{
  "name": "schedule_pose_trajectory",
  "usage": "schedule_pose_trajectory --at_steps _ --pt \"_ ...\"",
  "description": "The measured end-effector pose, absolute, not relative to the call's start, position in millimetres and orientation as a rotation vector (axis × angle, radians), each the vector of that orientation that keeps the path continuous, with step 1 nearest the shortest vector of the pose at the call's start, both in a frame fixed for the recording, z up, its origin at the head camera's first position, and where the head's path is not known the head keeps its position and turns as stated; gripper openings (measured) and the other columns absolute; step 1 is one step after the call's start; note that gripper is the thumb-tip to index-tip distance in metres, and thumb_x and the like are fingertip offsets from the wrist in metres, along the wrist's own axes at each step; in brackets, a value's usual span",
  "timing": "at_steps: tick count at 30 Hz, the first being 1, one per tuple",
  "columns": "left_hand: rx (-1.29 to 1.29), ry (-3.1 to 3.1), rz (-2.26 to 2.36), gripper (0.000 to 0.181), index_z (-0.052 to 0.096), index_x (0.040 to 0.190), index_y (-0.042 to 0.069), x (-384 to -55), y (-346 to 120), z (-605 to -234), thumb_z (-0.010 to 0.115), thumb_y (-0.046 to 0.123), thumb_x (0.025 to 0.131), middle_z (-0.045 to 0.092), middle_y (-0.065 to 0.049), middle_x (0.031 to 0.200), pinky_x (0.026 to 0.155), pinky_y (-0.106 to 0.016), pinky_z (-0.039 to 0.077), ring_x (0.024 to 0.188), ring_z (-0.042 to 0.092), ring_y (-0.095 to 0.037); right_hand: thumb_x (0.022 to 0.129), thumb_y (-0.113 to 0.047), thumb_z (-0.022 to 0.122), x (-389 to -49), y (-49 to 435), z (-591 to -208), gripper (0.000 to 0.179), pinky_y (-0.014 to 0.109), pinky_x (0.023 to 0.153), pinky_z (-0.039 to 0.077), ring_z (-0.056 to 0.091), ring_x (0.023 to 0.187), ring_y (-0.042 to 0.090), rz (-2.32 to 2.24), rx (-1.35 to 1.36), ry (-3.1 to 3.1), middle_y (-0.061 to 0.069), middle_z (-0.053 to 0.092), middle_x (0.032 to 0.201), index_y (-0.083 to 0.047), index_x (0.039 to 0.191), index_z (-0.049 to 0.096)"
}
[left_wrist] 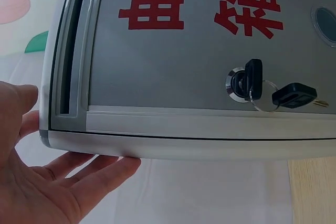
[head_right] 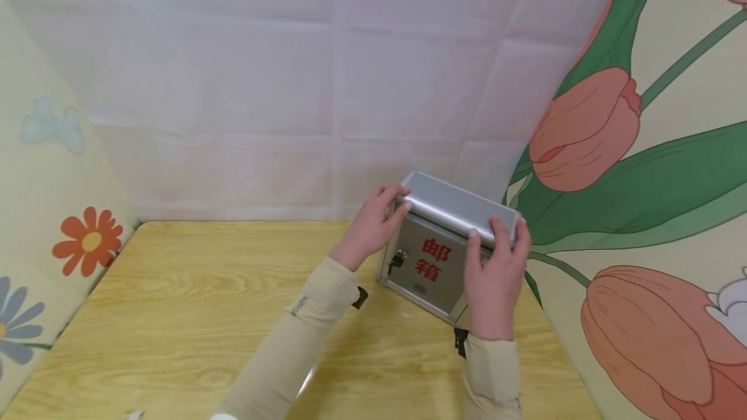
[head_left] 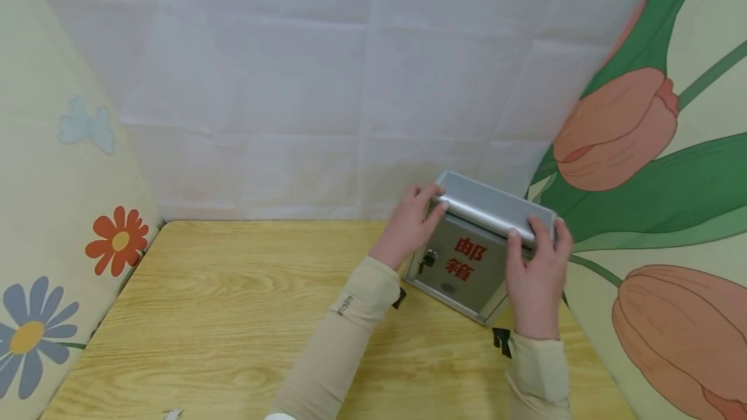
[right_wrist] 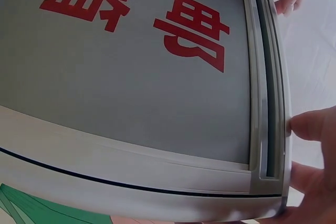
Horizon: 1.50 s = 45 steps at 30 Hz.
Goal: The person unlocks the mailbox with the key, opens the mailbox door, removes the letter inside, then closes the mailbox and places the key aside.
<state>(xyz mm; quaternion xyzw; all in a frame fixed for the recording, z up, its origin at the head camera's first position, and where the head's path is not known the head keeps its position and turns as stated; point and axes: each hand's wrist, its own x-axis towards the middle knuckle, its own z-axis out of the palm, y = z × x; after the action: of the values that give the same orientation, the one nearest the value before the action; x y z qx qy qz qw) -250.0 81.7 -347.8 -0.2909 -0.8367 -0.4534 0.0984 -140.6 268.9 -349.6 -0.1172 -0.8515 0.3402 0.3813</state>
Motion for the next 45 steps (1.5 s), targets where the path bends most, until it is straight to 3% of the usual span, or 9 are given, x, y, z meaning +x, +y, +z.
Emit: schedule_pose_trajectory --at_steps 4,12,33,45 --pt "-0.849 -2.479 -1.325 0.038 0.052 0.132 0.019 -249 79 -346 0.049 0.039 0.099 0.047 -0.006 0.118 0.077 -0.029 0.050 0.094 0.055 -0.016 0.095 -0.029 0.059 -142 267 -350 0.044 0.060 0.101 0.030 0.032 0.131 0.044 0.866 -0.269 -2.159 0.016 0.024 0.151 -0.006 0.133 0.055" --pt "-0.841 -2.506 -1.249 0.035 0.052 0.128 0.015 -246 70 -342 0.047 0.036 0.101 0.052 -0.007 0.130 0.096 -0.038 0.043 0.118 0.050 -0.022 0.095 -0.028 0.061 -145 261 -350 0.043 0.061 0.098 0.032 0.033 0.130 0.045 0.860 -0.213 -2.153 0.019 0.027 0.149 -0.004 0.131 0.057" --pt "-0.758 -2.420 -1.224 0.035 0.055 0.125 0.010 -231 23 -349 0.048 0.035 0.101 0.055 -0.009 0.124 0.093 -0.037 0.046 0.113 0.054 -0.022 0.095 -0.027 0.061 -153 233 -355 0.040 0.064 0.092 0.034 0.036 0.125 0.049 0.870 -0.059 -2.185 0.022 0.028 0.146 -0.005 0.128 0.057" --pt "-0.686 -2.414 -1.228 0.034 0.056 0.126 0.012 -219 -11 -353 0.048 0.034 0.100 0.052 -0.011 0.123 0.088 -0.040 0.049 0.109 0.056 -0.025 0.096 -0.030 0.060 -158 211 -356 0.042 0.062 0.096 0.033 0.033 0.130 0.044 0.874 0.017 -2.222 0.021 0.029 0.147 -0.005 0.129 0.056"
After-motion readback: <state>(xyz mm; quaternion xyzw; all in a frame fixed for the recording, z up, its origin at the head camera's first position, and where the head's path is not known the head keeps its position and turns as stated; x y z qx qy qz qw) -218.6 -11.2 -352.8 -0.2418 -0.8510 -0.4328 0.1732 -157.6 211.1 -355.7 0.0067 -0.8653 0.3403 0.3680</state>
